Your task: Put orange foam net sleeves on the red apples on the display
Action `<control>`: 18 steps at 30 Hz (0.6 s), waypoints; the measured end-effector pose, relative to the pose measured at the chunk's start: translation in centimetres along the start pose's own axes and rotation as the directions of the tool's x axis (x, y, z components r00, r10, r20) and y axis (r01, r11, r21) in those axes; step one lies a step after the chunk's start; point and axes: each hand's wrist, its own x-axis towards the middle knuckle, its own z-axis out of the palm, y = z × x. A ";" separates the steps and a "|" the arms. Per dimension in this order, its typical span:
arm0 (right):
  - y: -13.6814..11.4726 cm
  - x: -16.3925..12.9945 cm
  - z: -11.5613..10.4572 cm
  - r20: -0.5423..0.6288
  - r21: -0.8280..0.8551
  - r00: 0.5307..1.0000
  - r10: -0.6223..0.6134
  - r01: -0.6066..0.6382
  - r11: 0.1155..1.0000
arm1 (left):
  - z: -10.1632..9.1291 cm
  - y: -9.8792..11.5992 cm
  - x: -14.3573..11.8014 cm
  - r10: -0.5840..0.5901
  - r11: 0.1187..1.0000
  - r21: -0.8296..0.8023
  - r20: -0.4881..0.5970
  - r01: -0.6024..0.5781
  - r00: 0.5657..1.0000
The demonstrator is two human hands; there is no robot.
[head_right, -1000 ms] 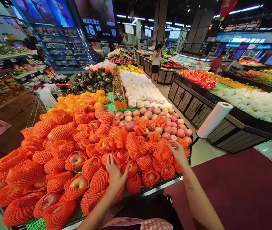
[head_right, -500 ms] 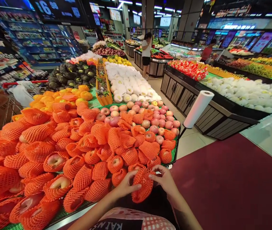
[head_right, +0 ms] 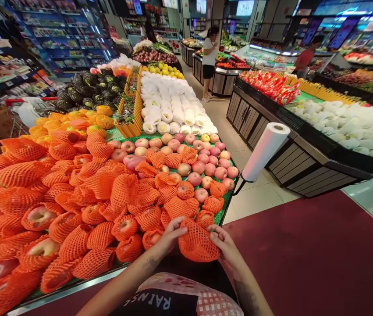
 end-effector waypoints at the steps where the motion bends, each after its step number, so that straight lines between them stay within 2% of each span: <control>1: -0.8 0.1 -1.3 0.078 -0.023 0.996 0.052 -0.050 0.998 | 1.1 -0.3 1.3 -0.009 0.998 -0.060 -0.030 0.008 1.000; 3: -2.3 0.5 -4.1 0.166 -0.063 0.981 0.104 -0.095 0.993 | 3.3 -1.1 4.0 -0.035 0.997 -0.062 0.012 0.036 0.999; 4: -3.1 0.8 -5.5 0.153 -0.060 0.984 0.086 -0.078 0.995 | 4.2 -1.6 5.3 -0.065 0.998 0.001 0.074 0.065 0.995; 6: -4.6 1.7 -8.3 0.022 -0.011 1.000 -0.017 0.017 1.000 | 5.8 -2.3 7.6 -0.146 0.975 0.193 0.206 0.106 0.968; 8: -6.0 2.7 -10.8 -0.133 0.037 0.983 -0.130 0.136 0.990 | 6.8 -2.6 9.8 -0.160 0.938 0.342 0.280 0.058 0.947; 9: -6.7 3.3 -11.8 -0.174 0.044 0.972 -0.157 0.167 0.985 | 7.1 -2.5 10.8 -0.111 0.920 0.392 0.274 -0.006 0.955; 11: -7.8 4.3 -13.5 -0.201 0.026 0.966 -0.161 0.169 0.985 | 7.1 -1.6 13.0 0.093 0.833 0.531 0.144 -0.156 0.985; 12: -8.2 4.8 -14.1 -0.201 0.014 0.969 -0.145 0.151 0.988 | 6.8 -1.0 14.1 0.223 0.740 0.644 0.036 -0.193 0.974; 13: -8.6 5.1 -14.6 -0.193 0.001 0.973 -0.126 0.129 0.992 | 6.4 -0.3 15.1 0.337 0.610 0.776 -0.073 -0.159 0.939; 15: -9.2 5.3 -15.3 -0.168 -0.037 0.981 -0.100 0.095 0.995 | 5.4 1.0 17.1 0.489 0.317 0.945 -0.233 0.078 0.841; 16: -9.3 5.3 -15.6 -0.146 -0.063 0.985 -0.090 0.082 0.995 | 4.9 1.5 17.9 0.513 0.194 0.959 -0.278 0.205 0.812; 18: -9.4 4.9 -16.1 -0.111 -0.117 0.991 -0.081 0.068 0.991 | 4.1 2.1 19.0 0.502 0.014 0.927 -0.332 0.376 0.799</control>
